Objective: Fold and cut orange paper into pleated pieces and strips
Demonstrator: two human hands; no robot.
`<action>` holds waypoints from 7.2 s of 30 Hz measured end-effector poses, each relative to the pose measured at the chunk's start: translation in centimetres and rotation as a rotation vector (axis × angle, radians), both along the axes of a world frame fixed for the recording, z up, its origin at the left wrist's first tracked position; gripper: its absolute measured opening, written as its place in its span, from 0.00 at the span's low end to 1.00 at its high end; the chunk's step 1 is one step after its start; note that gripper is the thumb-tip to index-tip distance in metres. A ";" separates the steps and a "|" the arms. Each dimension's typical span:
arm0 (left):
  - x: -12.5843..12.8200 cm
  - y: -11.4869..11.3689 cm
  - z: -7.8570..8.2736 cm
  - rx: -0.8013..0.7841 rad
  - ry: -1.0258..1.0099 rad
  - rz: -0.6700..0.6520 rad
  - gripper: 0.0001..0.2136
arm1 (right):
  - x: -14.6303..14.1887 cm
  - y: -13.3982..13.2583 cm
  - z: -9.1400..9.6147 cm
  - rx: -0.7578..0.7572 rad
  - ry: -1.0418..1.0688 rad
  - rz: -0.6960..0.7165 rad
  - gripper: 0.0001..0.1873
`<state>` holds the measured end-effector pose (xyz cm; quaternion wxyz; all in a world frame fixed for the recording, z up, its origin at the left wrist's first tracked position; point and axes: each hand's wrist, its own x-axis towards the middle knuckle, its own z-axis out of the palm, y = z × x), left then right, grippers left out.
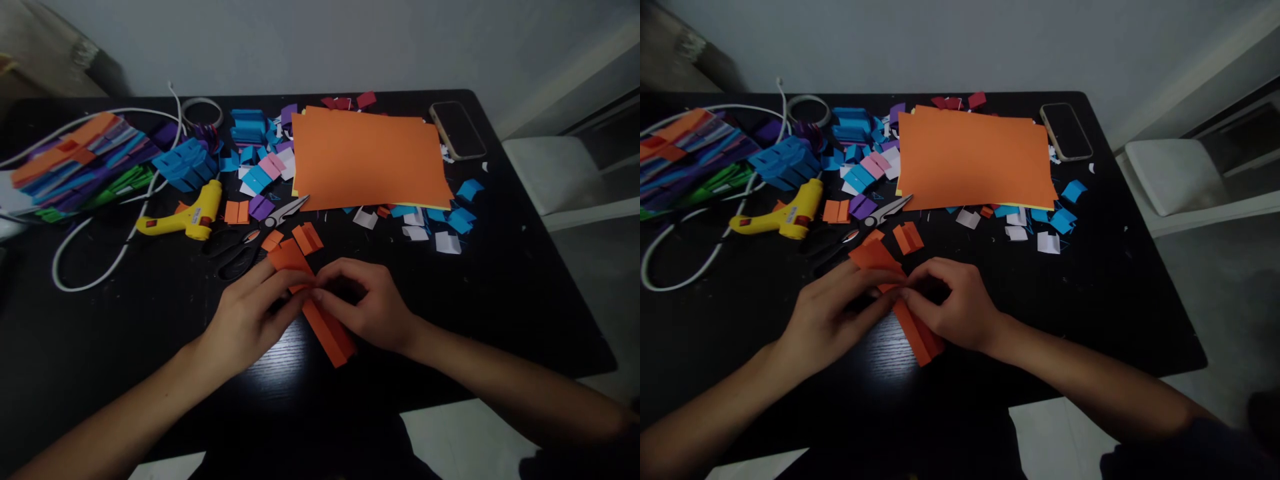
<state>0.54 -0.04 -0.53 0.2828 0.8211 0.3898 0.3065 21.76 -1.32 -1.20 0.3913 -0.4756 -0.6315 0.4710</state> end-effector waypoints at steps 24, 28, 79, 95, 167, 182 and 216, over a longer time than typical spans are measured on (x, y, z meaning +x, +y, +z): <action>-0.3 0.5 0.5 -0.144 -0.058 0.040 0.04 | 0.7 1.2 -0.3 -0.515 0.475 0.106 0.10; -0.1 0.4 0.5 -0.161 -0.088 0.094 0.03 | 0.6 1.3 -0.4 -0.525 0.500 0.123 0.11; -1.0 1.1 0.7 -0.171 -0.085 -0.041 0.05 | 0.4 1.0 -0.5 -0.451 0.468 0.082 0.07; -0.9 0.9 0.8 -0.196 -0.066 0.021 0.05 | 1.4 1.0 -0.2 0.397 0.012 0.245 0.15; 0.4 0.4 1.0 -0.812 -0.520 0.049 0.31 | 1.2 0.9 -0.9 0.493 -0.041 0.230 0.08; 0.4 0.3 0.7 -0.895 -0.551 0.040 0.38 | 1.2 0.8 -1.0 0.479 -0.023 0.254 0.07; -0.6 0.8 1.3 -0.853 -0.453 0.039 0.45 | 1.4 1.1 -0.9 0.433 -0.014 0.283 0.08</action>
